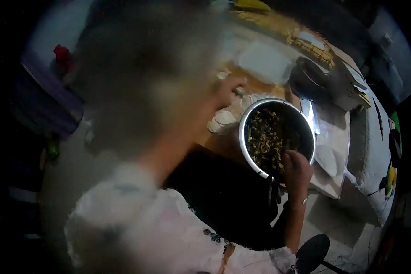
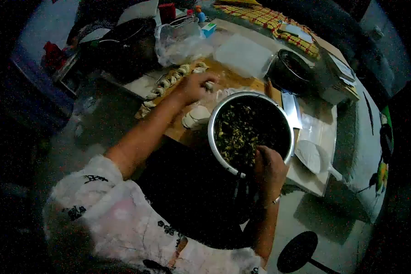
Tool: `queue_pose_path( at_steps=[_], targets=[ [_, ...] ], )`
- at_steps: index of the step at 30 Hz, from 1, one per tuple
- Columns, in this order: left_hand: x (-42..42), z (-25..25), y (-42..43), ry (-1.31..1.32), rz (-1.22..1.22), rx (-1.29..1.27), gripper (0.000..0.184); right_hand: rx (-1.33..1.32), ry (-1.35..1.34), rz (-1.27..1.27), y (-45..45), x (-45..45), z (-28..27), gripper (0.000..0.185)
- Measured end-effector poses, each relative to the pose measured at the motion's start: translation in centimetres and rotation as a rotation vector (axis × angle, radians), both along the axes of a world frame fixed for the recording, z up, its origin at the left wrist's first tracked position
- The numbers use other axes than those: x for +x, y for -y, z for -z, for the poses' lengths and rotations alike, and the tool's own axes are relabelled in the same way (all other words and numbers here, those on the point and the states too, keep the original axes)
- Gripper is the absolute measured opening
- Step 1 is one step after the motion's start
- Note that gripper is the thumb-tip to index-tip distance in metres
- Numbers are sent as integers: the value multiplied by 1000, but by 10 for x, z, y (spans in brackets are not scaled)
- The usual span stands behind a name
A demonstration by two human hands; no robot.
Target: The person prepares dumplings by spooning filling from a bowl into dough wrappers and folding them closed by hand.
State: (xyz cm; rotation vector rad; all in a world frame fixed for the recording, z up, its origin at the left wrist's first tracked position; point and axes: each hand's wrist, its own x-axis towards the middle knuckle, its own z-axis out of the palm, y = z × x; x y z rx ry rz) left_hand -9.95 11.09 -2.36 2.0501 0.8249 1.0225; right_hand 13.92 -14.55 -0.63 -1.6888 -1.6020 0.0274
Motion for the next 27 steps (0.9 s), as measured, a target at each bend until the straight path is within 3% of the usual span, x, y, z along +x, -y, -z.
queue_pose_path(
  at_steps=[1, 2, 4, 6, 9, 12, 17, 19, 20, 24, 26, 27],
  targets=[
    [-28, 8, -15, -251, -88, 6, 39, -7, -6, -14, -1, 4, 8, 14],
    [-50, 34, -40, -255, -95, 1, 39, -38, 37, 2, 4, 10, 14, 12],
    [-102, 74, -79, -450, -103, 236, 39, -26, 13, -17, 16, -1, -2, 6],
    [-116, 76, -86, -503, -104, 301, 36, -25, 56, -28, 15, -4, -8, 6],
    [-130, 73, -96, -517, -87, 136, 26, -55, 76, -7, 15, -16, -30, 7],
    [-138, 79, -101, -745, -304, 147, 19, -26, 74, -55, 12, -22, -33, 6],
    [-136, 91, -129, -515, -279, 111, 19, -71, 33, -14, 5, -33, -34, 5],
    [-128, 54, -114, -560, -176, 186, 27, -71, 9, -16, 2, -32, -32, 6],
    [-113, 74, -126, -601, -227, 172, 36, -43, 29, -12, 0, -26, -22, 6],
    [-109, 54, -124, -762, -190, 278, 38, -4, 19, -15, 0, -26, -20, 7],
    [-115, 65, -134, -387, -48, 279, 33, -6, 33, -21, 0, -25, -20, 7],
    [-105, 63, -131, -378, -43, 285, 33, -5, 54, -24, 0, -19, -14, 8]
  ],
)
